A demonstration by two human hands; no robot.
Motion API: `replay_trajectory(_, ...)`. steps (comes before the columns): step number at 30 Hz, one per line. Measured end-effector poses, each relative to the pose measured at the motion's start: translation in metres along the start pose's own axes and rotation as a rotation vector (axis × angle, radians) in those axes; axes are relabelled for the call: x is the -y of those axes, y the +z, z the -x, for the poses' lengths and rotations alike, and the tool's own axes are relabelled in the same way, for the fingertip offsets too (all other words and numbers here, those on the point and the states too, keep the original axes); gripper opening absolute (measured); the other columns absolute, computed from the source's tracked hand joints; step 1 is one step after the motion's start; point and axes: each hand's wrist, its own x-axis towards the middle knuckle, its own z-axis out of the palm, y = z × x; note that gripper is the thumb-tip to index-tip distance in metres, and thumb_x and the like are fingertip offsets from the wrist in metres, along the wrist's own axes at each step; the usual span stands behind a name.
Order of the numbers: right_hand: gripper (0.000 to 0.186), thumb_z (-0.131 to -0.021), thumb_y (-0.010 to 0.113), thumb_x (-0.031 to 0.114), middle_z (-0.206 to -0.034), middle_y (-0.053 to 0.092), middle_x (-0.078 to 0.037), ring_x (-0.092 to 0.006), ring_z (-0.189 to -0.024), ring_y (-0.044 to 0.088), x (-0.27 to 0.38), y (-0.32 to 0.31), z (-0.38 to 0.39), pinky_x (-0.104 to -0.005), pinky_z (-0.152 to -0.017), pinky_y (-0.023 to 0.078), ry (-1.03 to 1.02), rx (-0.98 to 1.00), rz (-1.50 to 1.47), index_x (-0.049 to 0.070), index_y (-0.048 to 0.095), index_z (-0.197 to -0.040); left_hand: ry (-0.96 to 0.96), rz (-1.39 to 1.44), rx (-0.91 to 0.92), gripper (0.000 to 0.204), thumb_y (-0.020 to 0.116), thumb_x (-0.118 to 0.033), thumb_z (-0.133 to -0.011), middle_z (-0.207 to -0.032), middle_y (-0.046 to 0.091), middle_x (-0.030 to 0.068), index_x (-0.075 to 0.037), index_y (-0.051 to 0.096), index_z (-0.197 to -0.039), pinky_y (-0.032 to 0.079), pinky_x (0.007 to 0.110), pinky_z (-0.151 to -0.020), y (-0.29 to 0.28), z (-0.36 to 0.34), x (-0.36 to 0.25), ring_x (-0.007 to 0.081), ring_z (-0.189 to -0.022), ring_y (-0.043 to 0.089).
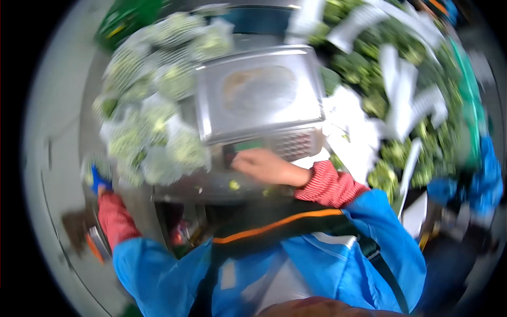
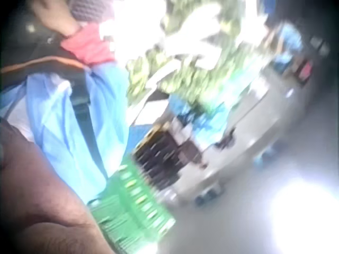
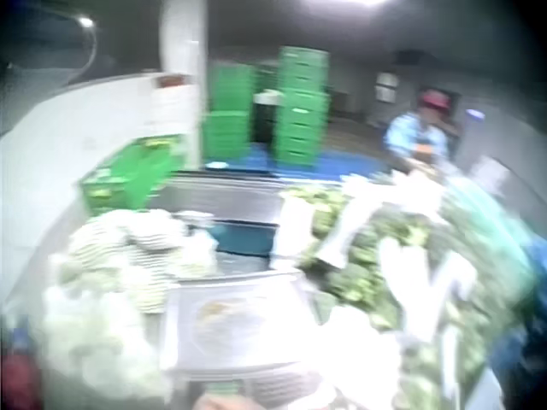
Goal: The person weighs pieces of broccoli on a digital scale, wraps them in white mesh protective sleeves by hand, and places the packaged items into a crate.
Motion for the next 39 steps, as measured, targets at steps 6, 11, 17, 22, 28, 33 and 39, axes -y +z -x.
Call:
replay_trajectory(6, 0.022, -0.086, 0.054, 0.027, -0.078, 0.062, -0.015, -0.0327, -0.072, 0.06, -0.035, -0.038, 0.058, -0.0403, -0.064, 0.046, -0.193, -0.567, 0.282, 0.006, 0.06, -0.087, -0.471, -0.202, -0.024, 0.088, 0.061, -0.069, -0.065, -0.136, 0.039, 0.0048, -0.015, 0.042, -0.131, 0.034, 0.043, -0.097, -0.023, -0.065, 0.044, 0.0258, -0.12, 0.04)
replay_trajectory(11, 0.027, -0.075, 0.065, 0.033, -0.071, 0.058, -0.009, -0.0251, -0.058, 0.059, -0.072, -0.088, 0.14, -0.0369, -0.052, 0.047, 0.16, -1.134, 1.17, 0.012, 0.057, -0.091, 0.574, -0.819, -0.339, 0.057, 0.057, -0.038, -0.086, -0.124, 0.053, 0.0115, 0.001, 0.048, -0.126, 0.036, 0.036, -0.097, -0.037, -0.096, -0.012, 0.0245, -0.11, 0.05)
replay_trajectory(17, 0.036, -0.068, 0.071, 0.024, -0.085, 0.057, -0.013, -0.0301, -0.079, 0.059, -0.151, -0.144, 0.284, -0.0393, -0.066, 0.049, 0.82, -0.941, 1.287, 0.012, 0.056, -0.098, 0.998, -0.524, 0.582, 0.03, 0.046, -0.009, -0.091, -0.118, 0.057, 0.0109, 0.006, 0.055, -0.115, 0.04, 0.032, -0.093, 0.183, 0.171, -0.065, 0.0188, -0.105, 0.053)
replay_trajectory(22, 0.025, -0.073, 0.067, 0.018, -0.085, 0.059, -0.016, -0.0327, -0.078, 0.058, -0.151, -0.151, 0.293, -0.0386, -0.068, 0.047, 0.452, -0.934, 0.877, 0.006, 0.06, -0.094, 0.663, -0.449, 1.098, 0.025, 0.047, -0.011, -0.091, -0.111, 0.061, 0.012, 0.003, 0.061, -0.106, 0.042, 0.031, -0.091, 0.234, 0.291, 0.026, 0.019, -0.097, 0.058)
replay_trajectory(28, 0.022, -0.077, 0.068, 0.016, -0.08, 0.059, -0.011, -0.0223, -0.063, 0.059, -0.102, -0.124, 0.266, -0.0342, -0.059, 0.047, 0.191, -1.158, 0.742, 0.003, 0.062, -0.094, 0.014, -0.357, 1.639, 0.047, 0.059, -0.008, -0.083, -0.115, 0.057, 0.0095, -0.004, 0.045, -0.127, 0.044, 0.029, -0.087, 0.291, 0.441, 0.092, 0.0179, -0.103, 0.055)
replay_trajectory(33, 0.022, -0.077, 0.066, 0.015, -0.079, 0.059, -0.009, -0.0204, -0.061, 0.058, -0.072, -0.105, 0.202, -0.0297, -0.057, 0.046, -0.33, -1.039, 0.533, 0.007, 0.064, -0.097, -0.301, -0.126, 1.616, 0.063, 0.056, -0.015, -0.086, -0.123, 0.049, 0.0092, -0.006, 0.025, -0.14, 0.042, 0.031, -0.094, 0.323, 0.508, 0.123, 0.0193, -0.11, 0.05)
replay_trajectory(39, 0.044, -0.079, 0.066, 0.029, -0.08, 0.059, -0.013, -0.0245, -0.058, 0.059, -0.082, -0.193, 0.13, -0.0316, -0.055, 0.046, -0.302, -1.159, 0.673, 0.01, 0.053, -0.117, -0.51, 0.253, 1.431, 0.048, 0.054, -0.021, -0.089, -0.122, 0.05, 0.0087, -0.005, 0.037, -0.131, 0.044, 0.033, -0.094, 0.328, 0.464, 0.109, 0.0194, -0.11, 0.052)
